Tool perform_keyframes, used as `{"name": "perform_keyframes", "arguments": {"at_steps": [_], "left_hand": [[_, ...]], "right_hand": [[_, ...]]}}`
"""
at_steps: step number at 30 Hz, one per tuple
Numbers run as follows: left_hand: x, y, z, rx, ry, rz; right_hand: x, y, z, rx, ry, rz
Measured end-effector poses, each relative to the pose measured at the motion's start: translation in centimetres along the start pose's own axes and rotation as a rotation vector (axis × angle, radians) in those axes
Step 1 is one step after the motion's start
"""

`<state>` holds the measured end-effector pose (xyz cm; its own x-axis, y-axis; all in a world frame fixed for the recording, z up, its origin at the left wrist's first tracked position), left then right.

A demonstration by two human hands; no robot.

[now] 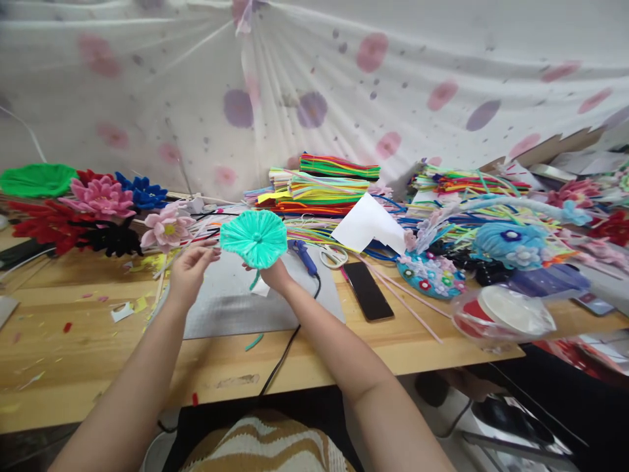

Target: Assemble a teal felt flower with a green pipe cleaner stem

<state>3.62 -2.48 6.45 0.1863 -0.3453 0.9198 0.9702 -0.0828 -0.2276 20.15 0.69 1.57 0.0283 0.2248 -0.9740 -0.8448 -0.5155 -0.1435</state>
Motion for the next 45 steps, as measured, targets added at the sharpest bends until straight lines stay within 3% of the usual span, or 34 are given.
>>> {"name": "perform_keyframes", "arguments": {"at_steps": [4, 7, 12, 18, 23, 25, 31, 39, 45], "left_hand": [[3.7, -1.2, 0.1, -0.107, -0.019, -0.191], [5.0, -1.1, 0.0, -0.201, -0.100, -0.169], [4.7, -1.5, 0.6, -0.108, -0.160, -0.108], [4.8, -2.3, 0.8, 0.011, -0.242, -0.129], [5.2, -2.0, 1.2, -0.178, -0.425, -0.228], [4.9, -1.8, 1.6, -0.207, -0.452, -0.248], [4.5, -1.8, 2.1, -0.141, -0.394, -0.218], [4.5, -3.6, 0.7, -0.297, -0.444, -0.344], [3.5, -2.6, -0.3, -0.088, -0.362, -0.263]], "right_hand": [[-0.7, 0.5, 0.8, -0.062, 0.026, 0.007], [-1.0, 0.8, 1.3, -0.097, 0.087, -0.093], [-2.5, -0.8, 1.1, -0.115, 0.031, -0.301], [-6.8, -3.9, -1.2, -0.055, 0.115, 0.189], [-9.4, -2.5, -1.7, -0.171, 0.167, 0.112], [-9.5, -1.6, -1.3, -0.152, 0.153, 0.089], [-8.8, -1.2, 0.0, -0.142, 0.077, 0.012], [-9.0, -2.1, 0.3, -0.172, -0.064, -0.123], [-7.5, -1.4, 1.2, -0.135, -0.071, -0.264]]}}
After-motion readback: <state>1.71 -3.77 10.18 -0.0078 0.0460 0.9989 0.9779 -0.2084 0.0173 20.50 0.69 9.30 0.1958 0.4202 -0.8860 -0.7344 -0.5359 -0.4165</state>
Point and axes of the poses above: each hand's wrist, its own z-axis towards the middle knuckle, its own y-axis out of the palm, x = y × z, the point moved 1 cm from there along z, towards the middle knuckle, and after that the axes turned 15 degrees about -x, right-handed, at the moved point
